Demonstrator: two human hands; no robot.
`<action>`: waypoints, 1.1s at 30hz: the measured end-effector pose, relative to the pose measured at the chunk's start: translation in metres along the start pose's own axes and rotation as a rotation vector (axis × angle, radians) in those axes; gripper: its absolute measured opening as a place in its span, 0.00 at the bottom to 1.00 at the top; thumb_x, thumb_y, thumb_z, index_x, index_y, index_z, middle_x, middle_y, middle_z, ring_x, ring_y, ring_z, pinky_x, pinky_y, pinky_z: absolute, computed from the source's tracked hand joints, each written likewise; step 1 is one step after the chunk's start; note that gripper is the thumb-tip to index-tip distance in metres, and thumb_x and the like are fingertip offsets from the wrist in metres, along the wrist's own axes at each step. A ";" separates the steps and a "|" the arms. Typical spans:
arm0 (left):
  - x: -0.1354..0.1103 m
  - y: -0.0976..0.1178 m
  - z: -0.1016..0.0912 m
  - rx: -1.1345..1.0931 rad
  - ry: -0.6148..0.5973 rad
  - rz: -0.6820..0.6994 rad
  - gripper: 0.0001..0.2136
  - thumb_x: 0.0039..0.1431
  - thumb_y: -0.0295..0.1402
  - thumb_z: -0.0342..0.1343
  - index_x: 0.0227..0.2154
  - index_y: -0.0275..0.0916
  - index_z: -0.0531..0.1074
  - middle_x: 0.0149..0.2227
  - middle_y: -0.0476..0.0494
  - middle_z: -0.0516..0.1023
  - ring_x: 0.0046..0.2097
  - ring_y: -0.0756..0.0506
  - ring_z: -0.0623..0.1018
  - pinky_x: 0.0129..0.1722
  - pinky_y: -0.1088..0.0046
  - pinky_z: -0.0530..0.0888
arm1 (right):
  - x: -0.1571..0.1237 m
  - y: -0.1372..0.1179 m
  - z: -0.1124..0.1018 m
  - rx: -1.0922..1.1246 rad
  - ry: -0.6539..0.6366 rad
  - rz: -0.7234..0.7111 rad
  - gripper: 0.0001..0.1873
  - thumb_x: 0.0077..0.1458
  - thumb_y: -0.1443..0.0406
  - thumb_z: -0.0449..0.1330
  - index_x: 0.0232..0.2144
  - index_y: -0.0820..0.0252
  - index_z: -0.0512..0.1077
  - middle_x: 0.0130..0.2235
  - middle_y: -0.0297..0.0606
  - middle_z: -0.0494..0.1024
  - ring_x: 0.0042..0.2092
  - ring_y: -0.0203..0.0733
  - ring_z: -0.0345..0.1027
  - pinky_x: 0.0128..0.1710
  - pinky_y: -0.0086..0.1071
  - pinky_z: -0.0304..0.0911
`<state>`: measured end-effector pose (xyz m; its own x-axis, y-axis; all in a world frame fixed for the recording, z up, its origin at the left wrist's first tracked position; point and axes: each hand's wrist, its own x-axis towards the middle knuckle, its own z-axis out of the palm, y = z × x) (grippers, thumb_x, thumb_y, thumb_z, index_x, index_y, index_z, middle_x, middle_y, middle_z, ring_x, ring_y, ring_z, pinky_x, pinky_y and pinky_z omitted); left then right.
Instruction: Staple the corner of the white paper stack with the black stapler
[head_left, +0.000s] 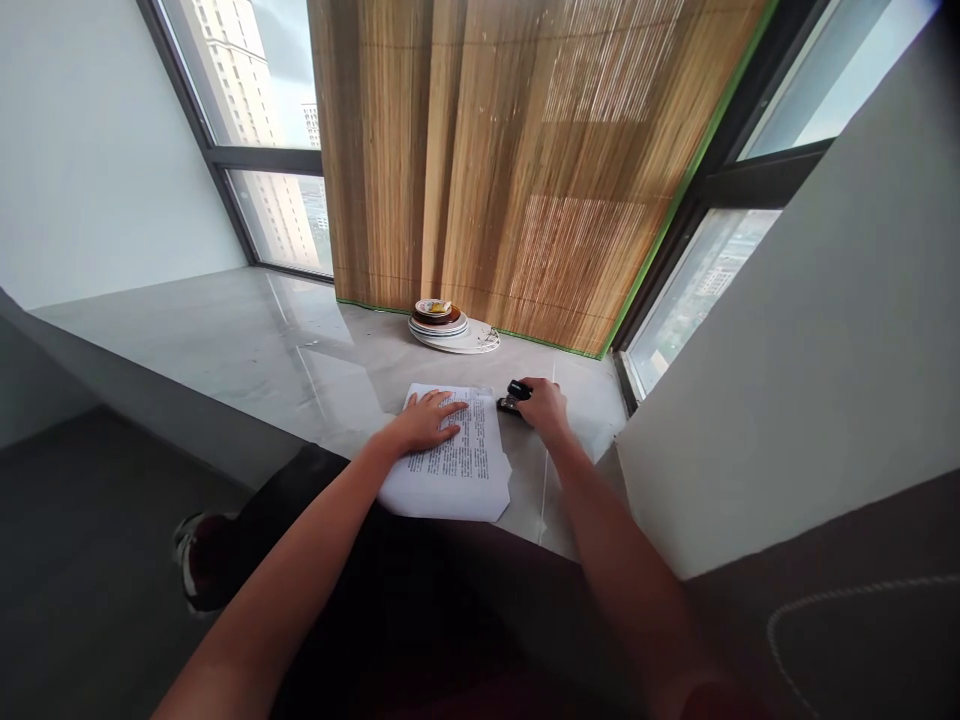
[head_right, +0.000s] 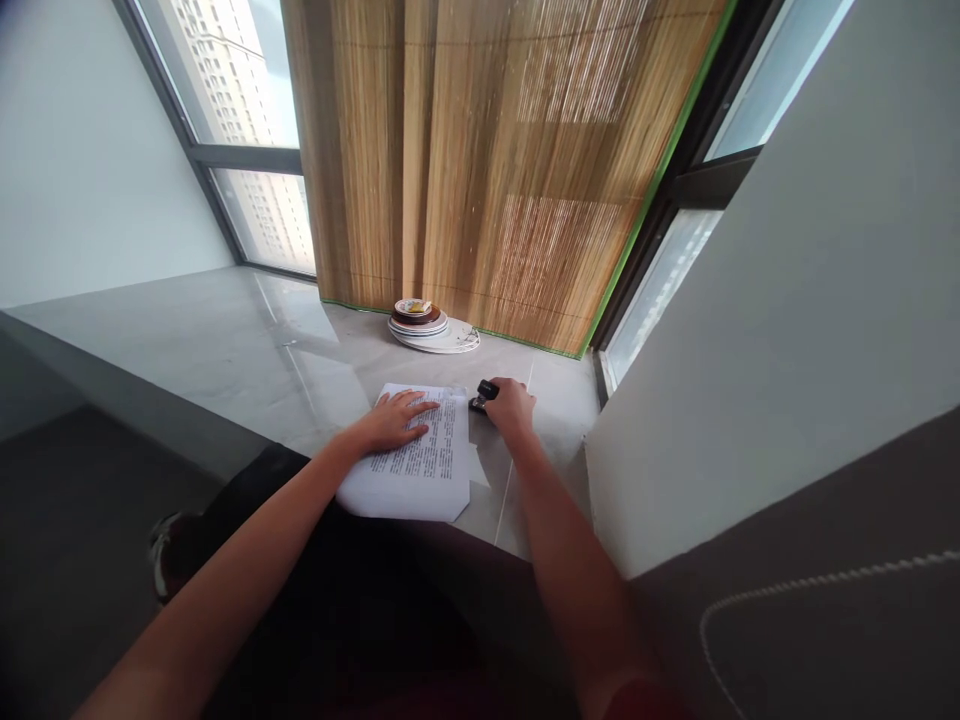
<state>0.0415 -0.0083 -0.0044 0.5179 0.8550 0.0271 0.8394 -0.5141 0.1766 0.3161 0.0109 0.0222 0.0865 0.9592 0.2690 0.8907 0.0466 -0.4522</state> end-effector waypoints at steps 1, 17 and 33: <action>0.000 0.000 -0.001 -0.001 -0.002 0.003 0.27 0.70 0.50 0.47 0.70 0.56 0.59 0.74 0.37 0.56 0.74 0.31 0.54 0.67 0.34 0.52 | 0.000 0.001 0.000 -0.028 0.027 0.005 0.18 0.51 0.70 0.64 0.43 0.48 0.83 0.39 0.39 0.84 0.50 0.54 0.74 0.48 0.40 0.62; -0.003 0.014 -0.004 -0.054 -0.024 0.112 0.27 0.70 0.50 0.49 0.70 0.57 0.59 0.76 0.42 0.50 0.75 0.31 0.51 0.68 0.35 0.49 | 0.009 0.005 0.016 0.245 -0.071 -0.350 0.25 0.50 0.68 0.69 0.51 0.48 0.81 0.48 0.34 0.84 0.51 0.50 0.78 0.55 0.37 0.68; -0.006 0.021 -0.007 0.001 0.018 0.132 0.27 0.66 0.56 0.50 0.66 0.61 0.66 0.73 0.44 0.58 0.68 0.27 0.59 0.65 0.36 0.53 | 0.006 -0.003 0.026 0.049 -0.084 -0.358 0.23 0.63 0.68 0.58 0.56 0.40 0.77 0.51 0.32 0.80 0.55 0.49 0.68 0.58 0.44 0.54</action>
<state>0.0551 -0.0242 0.0063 0.6211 0.7808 0.0677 0.7641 -0.6225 0.1692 0.3024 0.0234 0.0036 -0.2652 0.8992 0.3480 0.8355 0.3944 -0.3825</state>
